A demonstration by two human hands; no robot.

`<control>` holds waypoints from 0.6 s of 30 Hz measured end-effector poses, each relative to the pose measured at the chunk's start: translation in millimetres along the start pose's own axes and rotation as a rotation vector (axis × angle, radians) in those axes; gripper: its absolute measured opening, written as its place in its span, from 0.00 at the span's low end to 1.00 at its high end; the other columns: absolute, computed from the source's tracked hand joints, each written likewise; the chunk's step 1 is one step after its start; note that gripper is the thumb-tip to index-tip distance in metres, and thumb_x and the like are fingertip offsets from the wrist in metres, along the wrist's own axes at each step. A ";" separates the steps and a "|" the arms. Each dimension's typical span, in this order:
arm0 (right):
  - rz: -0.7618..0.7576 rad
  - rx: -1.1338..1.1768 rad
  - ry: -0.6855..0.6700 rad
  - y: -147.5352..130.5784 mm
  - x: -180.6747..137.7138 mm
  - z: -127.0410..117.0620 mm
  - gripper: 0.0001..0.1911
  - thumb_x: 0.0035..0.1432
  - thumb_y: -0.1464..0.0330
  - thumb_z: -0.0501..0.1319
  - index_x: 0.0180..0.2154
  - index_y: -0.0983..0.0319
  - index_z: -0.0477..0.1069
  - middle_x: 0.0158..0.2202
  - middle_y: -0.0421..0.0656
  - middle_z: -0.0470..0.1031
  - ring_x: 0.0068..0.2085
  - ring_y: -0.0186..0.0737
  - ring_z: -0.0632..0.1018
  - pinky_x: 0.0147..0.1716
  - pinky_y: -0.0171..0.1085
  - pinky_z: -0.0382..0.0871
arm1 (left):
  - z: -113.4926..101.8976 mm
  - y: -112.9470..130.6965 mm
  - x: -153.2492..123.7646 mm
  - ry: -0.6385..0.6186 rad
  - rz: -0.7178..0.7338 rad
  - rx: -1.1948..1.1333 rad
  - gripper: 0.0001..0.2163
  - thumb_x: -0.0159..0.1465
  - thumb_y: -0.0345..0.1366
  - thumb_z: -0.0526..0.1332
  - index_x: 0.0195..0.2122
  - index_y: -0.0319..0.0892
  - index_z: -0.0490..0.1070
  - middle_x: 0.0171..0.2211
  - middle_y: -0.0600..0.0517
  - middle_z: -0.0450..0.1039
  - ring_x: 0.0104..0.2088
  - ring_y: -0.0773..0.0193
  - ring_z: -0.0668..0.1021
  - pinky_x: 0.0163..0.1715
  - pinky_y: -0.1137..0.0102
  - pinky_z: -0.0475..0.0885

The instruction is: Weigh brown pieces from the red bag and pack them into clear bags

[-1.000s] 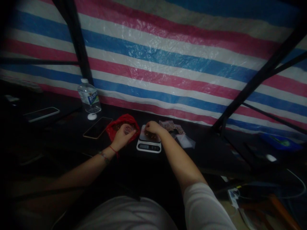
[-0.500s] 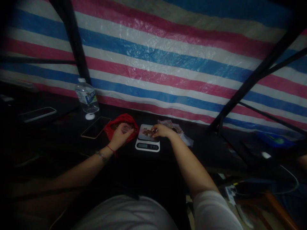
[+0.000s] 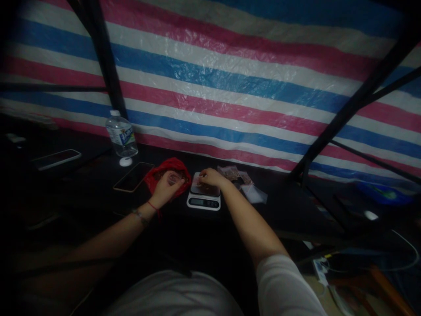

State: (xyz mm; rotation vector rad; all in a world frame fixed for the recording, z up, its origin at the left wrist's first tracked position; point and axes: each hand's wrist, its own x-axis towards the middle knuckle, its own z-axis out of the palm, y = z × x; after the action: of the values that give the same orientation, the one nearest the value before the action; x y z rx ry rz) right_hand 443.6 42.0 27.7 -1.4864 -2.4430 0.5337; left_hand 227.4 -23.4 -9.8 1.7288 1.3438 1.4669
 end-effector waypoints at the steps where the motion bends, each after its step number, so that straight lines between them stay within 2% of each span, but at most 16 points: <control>1: -0.025 -0.028 0.002 -4.3 2.6 3.1 0.13 0.53 0.63 0.62 0.38 0.64 0.77 0.37 0.46 0.79 0.36 0.38 0.78 0.35 0.31 0.67 | 0.0 -0.7 -0.1 -0.008 0.005 0.006 0.15 0.54 0.45 0.63 0.36 0.42 0.65 0.33 0.51 0.73 0.33 0.63 0.76 0.36 0.68 0.70; 6: -0.124 -0.203 0.005 -16.3 3.5 11.0 0.09 0.52 0.68 0.62 0.36 0.63 0.78 0.37 0.47 0.78 0.38 0.40 0.76 0.37 0.32 0.66 | -0.4 -2.1 0.2 -0.022 -0.009 0.008 0.16 0.54 0.47 0.63 0.36 0.42 0.66 0.32 0.51 0.73 0.33 0.63 0.76 0.35 0.68 0.70; 11: -0.110 -0.201 0.018 -6.4 -7.8 1.5 0.10 0.54 0.74 0.58 0.35 0.64 0.78 0.37 0.47 0.78 0.37 0.38 0.77 0.37 0.32 0.66 | -2.3 1.0 0.3 -0.012 -0.013 0.015 0.15 0.53 0.46 0.64 0.36 0.42 0.66 0.32 0.52 0.74 0.32 0.63 0.76 0.35 0.68 0.70; 15: -0.113 -0.139 0.124 10.9 -12.1 -8.7 0.12 0.58 0.72 0.55 0.40 0.65 0.76 0.44 0.48 0.77 0.45 0.39 0.75 0.46 0.34 0.65 | -3.4 1.1 0.6 -0.011 -0.006 0.013 0.15 0.53 0.46 0.64 0.36 0.42 0.66 0.33 0.51 0.73 0.33 0.63 0.76 0.35 0.68 0.70; 18: -0.070 -0.073 0.029 16.7 -16.0 -14.7 0.14 0.60 0.67 0.55 0.41 0.65 0.76 0.42 0.48 0.77 0.41 0.39 0.76 0.42 0.34 0.67 | -3.4 -0.8 0.6 -0.012 0.004 0.012 0.15 0.54 0.46 0.63 0.36 0.42 0.66 0.33 0.51 0.73 0.33 0.63 0.76 0.36 0.67 0.70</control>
State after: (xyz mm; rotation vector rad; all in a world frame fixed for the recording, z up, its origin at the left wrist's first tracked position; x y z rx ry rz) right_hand 470.0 37.5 33.8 -1.4191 -2.5060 0.4105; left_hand 223.8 -23.3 -9.1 1.7457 1.3464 1.4507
